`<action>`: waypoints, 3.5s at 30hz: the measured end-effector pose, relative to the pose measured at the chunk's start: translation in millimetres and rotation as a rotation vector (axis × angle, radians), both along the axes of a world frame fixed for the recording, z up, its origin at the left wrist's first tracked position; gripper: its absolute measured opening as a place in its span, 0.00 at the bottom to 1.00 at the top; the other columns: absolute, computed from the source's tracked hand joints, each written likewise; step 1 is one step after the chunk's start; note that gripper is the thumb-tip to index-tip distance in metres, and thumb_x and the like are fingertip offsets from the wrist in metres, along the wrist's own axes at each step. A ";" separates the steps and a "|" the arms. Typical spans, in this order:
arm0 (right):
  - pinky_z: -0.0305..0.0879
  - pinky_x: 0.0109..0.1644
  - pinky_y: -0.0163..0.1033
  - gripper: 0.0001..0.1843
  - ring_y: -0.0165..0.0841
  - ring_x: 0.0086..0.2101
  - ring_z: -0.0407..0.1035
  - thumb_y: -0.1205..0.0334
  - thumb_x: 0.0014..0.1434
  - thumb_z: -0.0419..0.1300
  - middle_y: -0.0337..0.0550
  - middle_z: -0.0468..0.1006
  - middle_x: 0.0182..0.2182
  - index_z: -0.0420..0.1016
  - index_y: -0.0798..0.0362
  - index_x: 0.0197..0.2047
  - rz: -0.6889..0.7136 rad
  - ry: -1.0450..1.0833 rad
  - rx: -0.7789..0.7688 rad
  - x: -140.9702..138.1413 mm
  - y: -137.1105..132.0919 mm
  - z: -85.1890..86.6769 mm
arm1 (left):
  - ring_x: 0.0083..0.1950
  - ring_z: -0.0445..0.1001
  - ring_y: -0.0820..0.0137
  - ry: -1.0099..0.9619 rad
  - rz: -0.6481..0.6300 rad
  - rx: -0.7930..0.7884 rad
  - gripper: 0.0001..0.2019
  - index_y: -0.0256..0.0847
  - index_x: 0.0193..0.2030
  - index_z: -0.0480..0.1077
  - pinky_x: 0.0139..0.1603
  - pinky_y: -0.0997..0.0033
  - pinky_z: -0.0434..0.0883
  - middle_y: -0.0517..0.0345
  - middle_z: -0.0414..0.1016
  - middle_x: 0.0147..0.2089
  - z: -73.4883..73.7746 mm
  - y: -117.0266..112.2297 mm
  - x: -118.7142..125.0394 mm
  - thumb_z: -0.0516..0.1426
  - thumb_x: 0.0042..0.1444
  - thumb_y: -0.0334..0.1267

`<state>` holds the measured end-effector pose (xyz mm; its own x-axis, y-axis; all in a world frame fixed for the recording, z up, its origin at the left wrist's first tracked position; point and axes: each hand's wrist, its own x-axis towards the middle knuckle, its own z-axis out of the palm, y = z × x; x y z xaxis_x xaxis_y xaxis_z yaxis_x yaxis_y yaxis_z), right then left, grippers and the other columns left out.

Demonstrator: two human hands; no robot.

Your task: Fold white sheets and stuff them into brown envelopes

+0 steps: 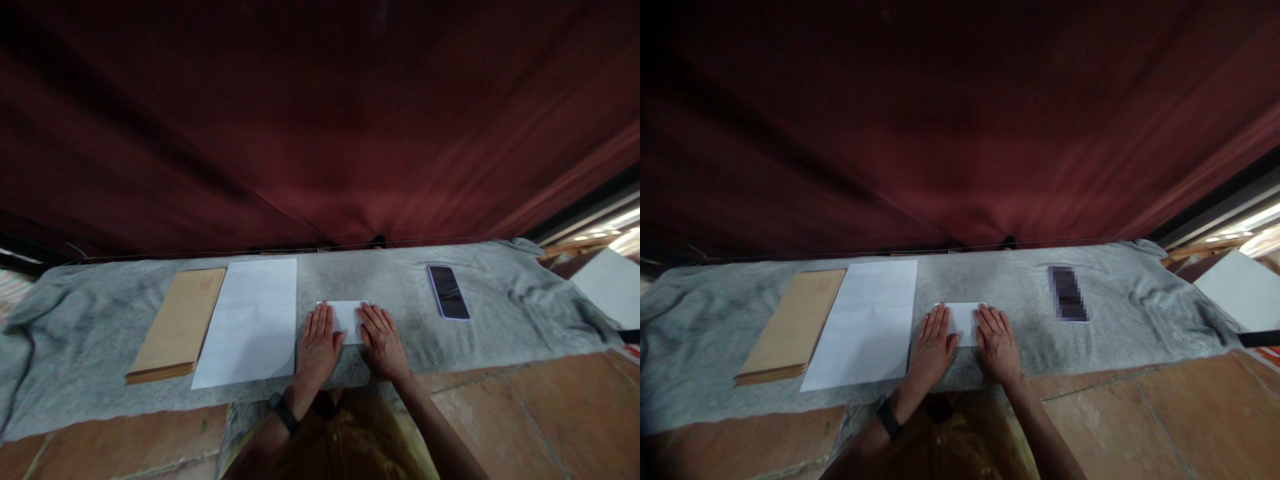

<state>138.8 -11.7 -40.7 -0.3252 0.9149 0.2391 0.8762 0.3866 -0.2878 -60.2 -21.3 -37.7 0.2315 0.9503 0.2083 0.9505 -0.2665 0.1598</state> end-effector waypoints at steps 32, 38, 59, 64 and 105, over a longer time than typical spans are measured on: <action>0.54 0.70 0.58 0.29 0.43 0.68 0.55 0.68 0.68 0.47 0.51 0.64 0.68 0.60 0.54 0.71 0.040 0.055 0.029 22.8 7.8 -9.2 | 0.76 0.51 0.53 -0.034 -0.011 0.016 0.34 0.27 0.73 0.54 0.74 0.48 0.55 0.37 0.55 0.74 0.3 0.4 0.7 0.48 0.68 0.50; 0.51 0.71 0.60 0.26 0.45 0.69 0.52 0.58 0.70 0.51 0.49 0.63 0.68 0.62 0.53 0.69 0.036 0.033 0.005 1.1 -4.4 0.8 | 0.77 0.50 0.54 -0.028 -0.013 0.023 0.33 0.27 0.73 0.52 0.74 0.48 0.55 0.37 0.54 0.75 -0.5 -0.3 1.0 0.49 0.68 0.46; 0.59 0.68 0.59 0.24 0.45 0.69 0.54 0.59 0.71 0.51 0.53 0.63 0.68 0.65 0.54 0.68 0.022 0.040 0.029 29.1 10.1 -1.2 | 0.76 0.51 0.52 -0.039 -0.028 0.059 0.36 0.26 0.73 0.52 0.73 0.47 0.56 0.36 0.55 0.74 -1.0 -0.2 -0.2 0.48 0.68 0.53; 0.55 0.70 0.59 0.24 0.44 0.69 0.53 0.61 0.71 0.49 0.49 0.63 0.68 0.64 0.53 0.69 0.091 0.020 0.036 25.9 0.2 5.6 | 0.76 0.51 0.52 -0.051 -0.030 0.065 0.37 0.27 0.73 0.52 0.73 0.47 0.56 0.36 0.55 0.74 -1.4 -0.7 -0.6 0.48 0.68 0.54; 0.57 0.71 0.56 0.25 0.42 0.67 0.58 0.61 0.71 0.49 0.49 0.66 0.67 0.65 0.54 0.68 0.200 0.053 -0.004 17.2 -7.2 -1.5 | 0.76 0.51 0.54 -0.033 -0.014 0.028 0.35 0.28 0.73 0.51 0.74 0.48 0.55 0.37 0.54 0.75 2.0 -2.5 0.5 0.48 0.68 0.53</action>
